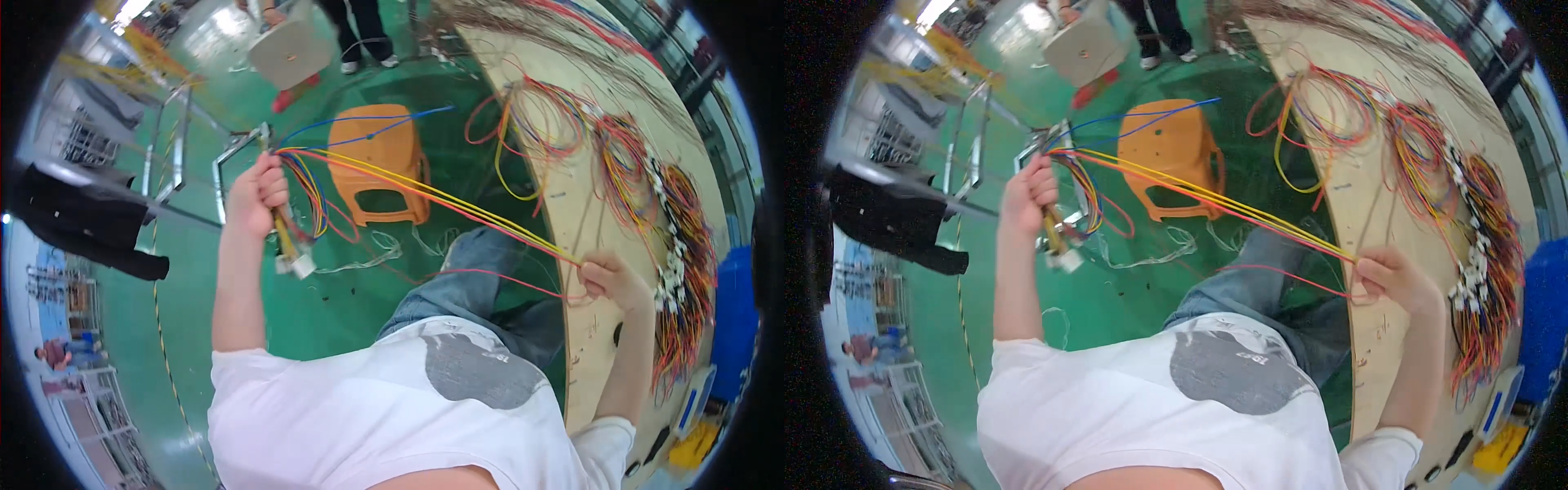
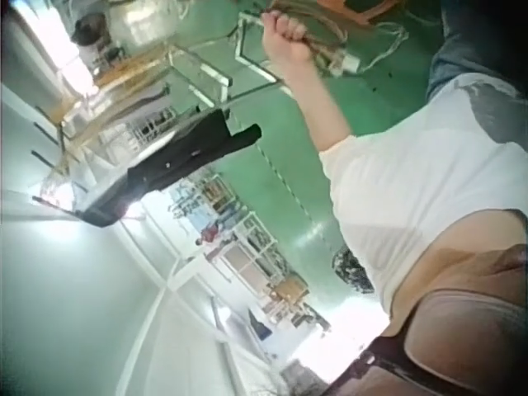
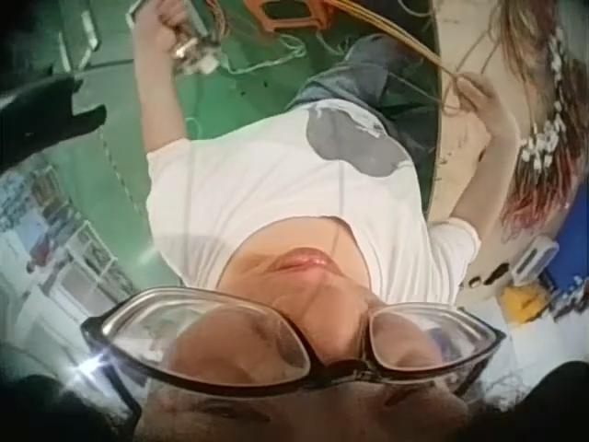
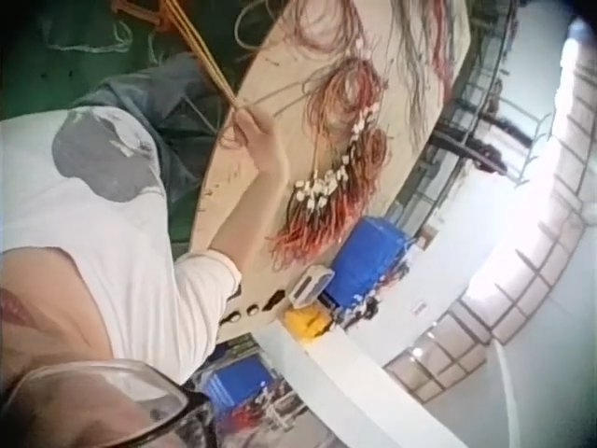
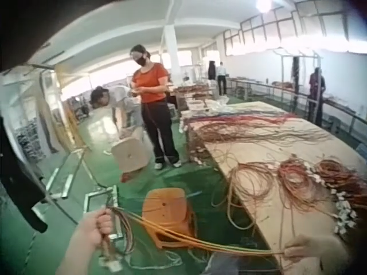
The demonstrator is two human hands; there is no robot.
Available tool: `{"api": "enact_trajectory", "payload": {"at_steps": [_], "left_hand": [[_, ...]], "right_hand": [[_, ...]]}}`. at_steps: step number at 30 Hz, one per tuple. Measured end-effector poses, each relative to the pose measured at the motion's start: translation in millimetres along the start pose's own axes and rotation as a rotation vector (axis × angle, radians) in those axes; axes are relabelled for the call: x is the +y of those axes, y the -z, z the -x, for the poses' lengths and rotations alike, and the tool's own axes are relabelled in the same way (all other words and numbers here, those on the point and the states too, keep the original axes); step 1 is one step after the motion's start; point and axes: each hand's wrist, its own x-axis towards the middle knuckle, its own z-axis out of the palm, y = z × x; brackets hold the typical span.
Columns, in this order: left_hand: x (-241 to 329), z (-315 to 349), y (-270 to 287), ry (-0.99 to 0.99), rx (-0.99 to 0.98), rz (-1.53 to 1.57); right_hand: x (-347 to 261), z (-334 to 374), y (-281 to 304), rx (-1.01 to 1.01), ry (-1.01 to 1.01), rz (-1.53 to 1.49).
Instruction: Using electrical tape to secure and wrap wire bundles and connectors at a workbench.
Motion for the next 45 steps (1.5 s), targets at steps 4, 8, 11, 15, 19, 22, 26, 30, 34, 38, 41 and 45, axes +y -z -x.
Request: {"api": "enact_trajectory", "payload": {"at_steps": [4, 8, 11, 15, 19, 22, 26, 30, 34, 38, 41, 45], "left_hand": [[-47, -8, -28, -0.279, 0.157, -0.615], [-114, -9, -55, -0.159, -0.415, -1.020], [-148, 10, -84, 0.092, -0.389, -0.752], [-135, 26, -94, 0.621, -0.518, -0.420], [-120, 40, -94, 0.745, -0.724, -0.541], [-102, 51, -78, 0.793, -0.723, -0.489], [-63, 55, -37, 0.438, -0.490, -0.182], [-35, 46, -6, 0.105, -0.162, 0.057], [-42, 28, -24, -0.269, 0.122, -0.244], [-64, 20, -59, -0.216, -0.130, -0.526], [-99, 22, -97, -0.158, -0.270, -0.684], [-104, 14, -109, 0.149, -0.330, -0.557]], "right_hand": [[-29, -35, -47, 0.065, 0.094, 0.850], [-70, -65, -112, -0.138, 0.543, 0.950], [-102, -71, -124, -0.011, 0.606, 0.715], [-104, -58, -113, 0.026, 0.518, 0.744], [-106, -38, -107, -0.236, 0.523, 0.688], [-83, -35, -79, -0.336, 0.532, 0.553], [-33, -13, -4, -0.039, 0.188, 0.015], [-4, -8, 15, 0.212, 0.153, -0.166], [-5, -27, -13, 0.171, 0.055, 0.370], [-72, -60, -96, -0.158, 0.690, 0.710], [-115, -74, -130, -0.034, 0.628, 0.498], [-113, -86, -107, 0.108, 0.541, 0.486]]}}
